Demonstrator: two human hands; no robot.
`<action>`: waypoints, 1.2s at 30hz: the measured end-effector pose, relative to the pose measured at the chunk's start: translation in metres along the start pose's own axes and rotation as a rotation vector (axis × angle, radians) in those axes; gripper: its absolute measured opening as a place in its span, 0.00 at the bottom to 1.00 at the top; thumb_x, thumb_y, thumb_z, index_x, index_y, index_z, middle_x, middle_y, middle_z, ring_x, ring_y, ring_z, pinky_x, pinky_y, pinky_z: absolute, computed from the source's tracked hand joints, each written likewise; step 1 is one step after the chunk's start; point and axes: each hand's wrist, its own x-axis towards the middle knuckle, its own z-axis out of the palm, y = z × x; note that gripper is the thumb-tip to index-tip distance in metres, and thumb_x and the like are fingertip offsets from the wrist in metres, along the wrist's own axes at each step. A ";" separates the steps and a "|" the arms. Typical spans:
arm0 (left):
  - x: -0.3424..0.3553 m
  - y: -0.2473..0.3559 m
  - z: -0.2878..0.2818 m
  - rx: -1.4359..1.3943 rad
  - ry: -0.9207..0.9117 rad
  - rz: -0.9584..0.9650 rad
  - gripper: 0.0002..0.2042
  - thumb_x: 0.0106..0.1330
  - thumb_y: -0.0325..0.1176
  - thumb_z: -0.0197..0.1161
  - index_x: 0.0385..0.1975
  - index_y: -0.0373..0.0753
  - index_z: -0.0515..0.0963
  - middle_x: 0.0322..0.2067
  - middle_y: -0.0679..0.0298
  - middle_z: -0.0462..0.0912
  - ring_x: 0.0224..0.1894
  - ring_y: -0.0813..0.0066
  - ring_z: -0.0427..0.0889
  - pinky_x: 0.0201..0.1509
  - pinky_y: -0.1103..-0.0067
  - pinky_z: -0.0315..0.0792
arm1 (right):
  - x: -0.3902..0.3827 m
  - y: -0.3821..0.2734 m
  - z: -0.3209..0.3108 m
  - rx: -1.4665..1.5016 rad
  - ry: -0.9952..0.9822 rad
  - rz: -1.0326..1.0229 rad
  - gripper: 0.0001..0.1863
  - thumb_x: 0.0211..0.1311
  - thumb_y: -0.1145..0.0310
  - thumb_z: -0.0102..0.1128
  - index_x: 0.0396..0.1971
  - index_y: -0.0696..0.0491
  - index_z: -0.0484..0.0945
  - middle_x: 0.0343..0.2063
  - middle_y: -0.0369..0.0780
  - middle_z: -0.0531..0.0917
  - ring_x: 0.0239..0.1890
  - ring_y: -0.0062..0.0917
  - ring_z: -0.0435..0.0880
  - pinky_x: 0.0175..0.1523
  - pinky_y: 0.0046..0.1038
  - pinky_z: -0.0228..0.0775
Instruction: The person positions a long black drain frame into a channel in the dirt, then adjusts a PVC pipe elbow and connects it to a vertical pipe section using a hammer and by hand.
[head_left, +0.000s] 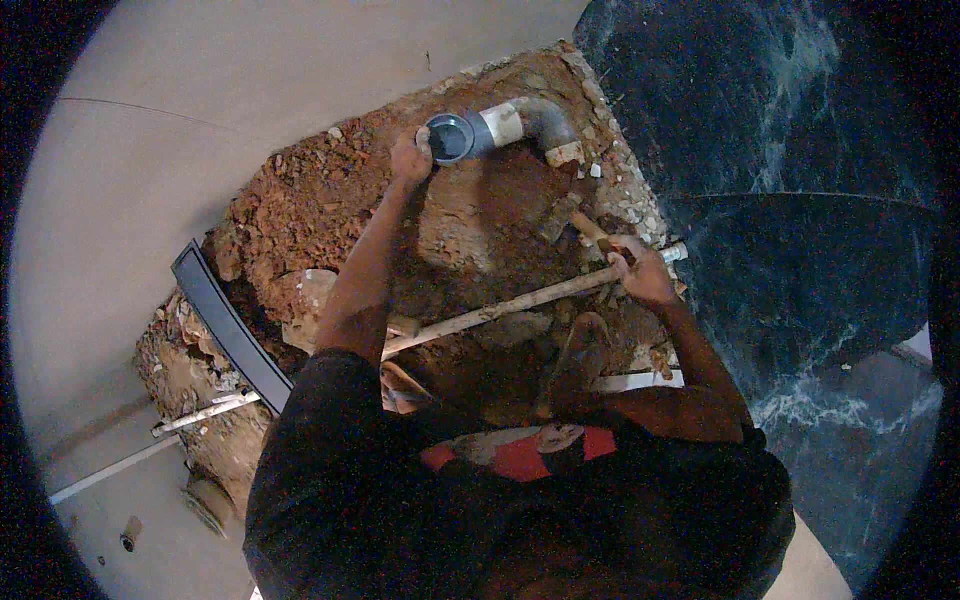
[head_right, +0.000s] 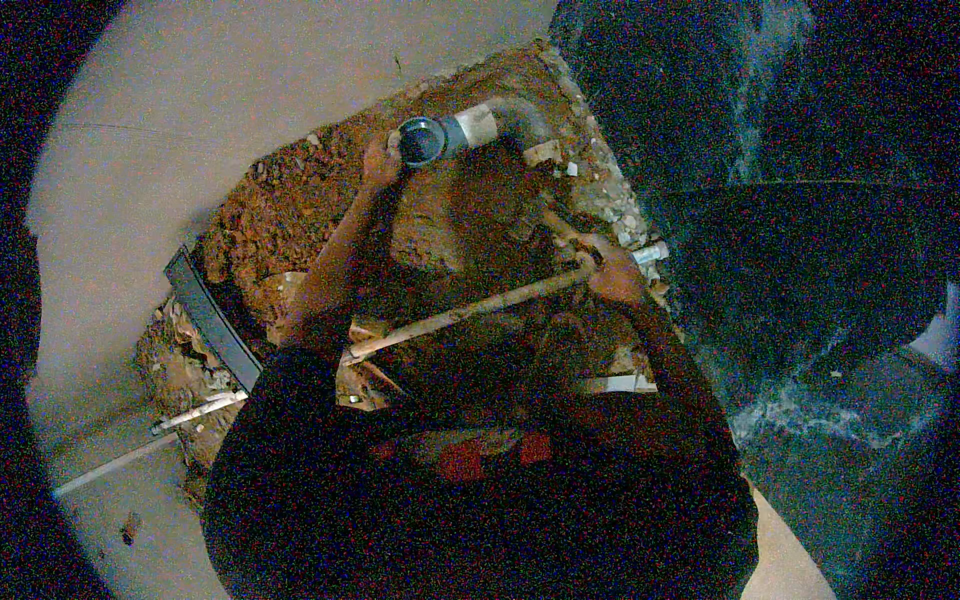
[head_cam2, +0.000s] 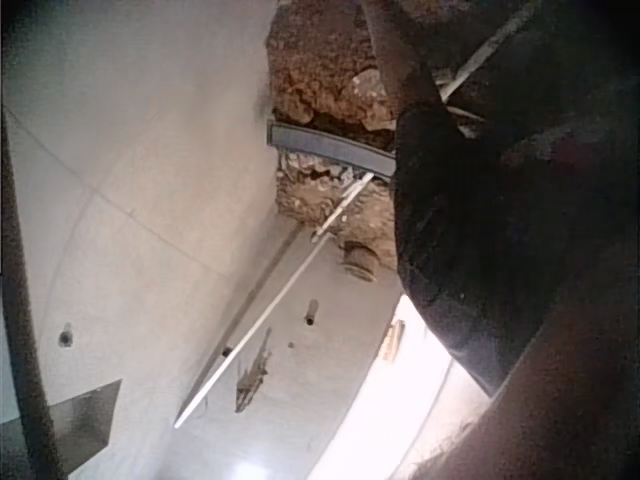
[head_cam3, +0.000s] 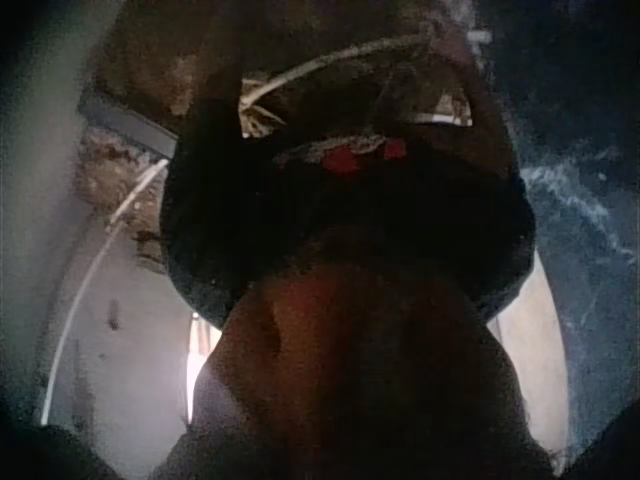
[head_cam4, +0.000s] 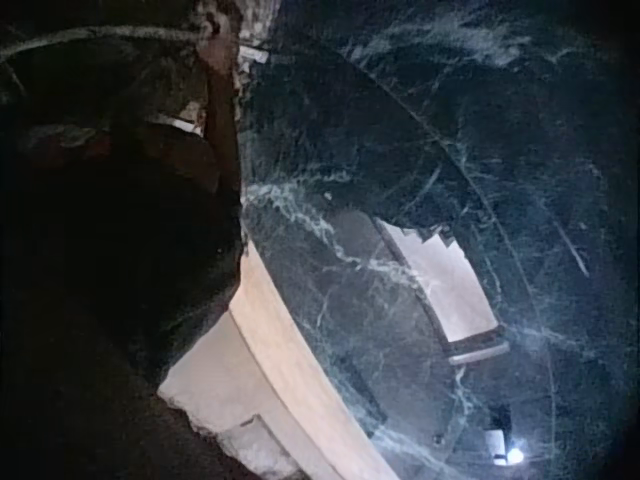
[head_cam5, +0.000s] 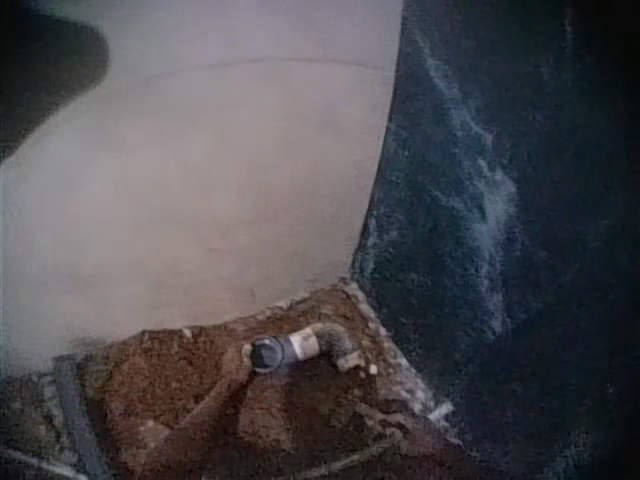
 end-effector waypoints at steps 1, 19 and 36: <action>0.001 -0.002 -0.001 0.028 -0.033 -0.049 0.21 0.68 0.50 0.46 0.43 0.39 0.77 0.40 0.44 0.77 0.44 0.42 0.76 0.49 0.60 0.70 | 0.003 -0.002 0.000 -0.031 -0.011 0.024 0.14 0.61 0.71 0.54 0.47 0.53 0.74 0.37 0.46 0.81 0.40 0.32 0.82 0.44 0.31 0.72; 0.008 0.015 -0.045 0.211 -0.179 -0.090 0.14 0.63 0.43 0.56 0.39 0.41 0.80 0.38 0.47 0.80 0.42 0.47 0.78 0.46 0.63 0.71 | 0.011 -0.063 -0.013 0.063 -0.237 0.210 0.32 0.61 0.76 0.43 0.65 0.37 0.58 0.54 0.40 0.76 0.46 0.35 0.80 0.54 0.37 0.71; 0.070 -0.028 -0.106 0.625 -0.282 0.122 0.18 0.56 0.38 0.59 0.46 0.40 0.74 0.35 0.48 0.81 0.40 0.48 0.80 0.43 0.61 0.73 | 0.002 -0.017 0.027 0.171 -0.001 -0.220 0.27 0.60 0.77 0.48 0.62 0.54 0.62 0.62 0.41 0.66 0.61 0.25 0.66 0.61 0.27 0.61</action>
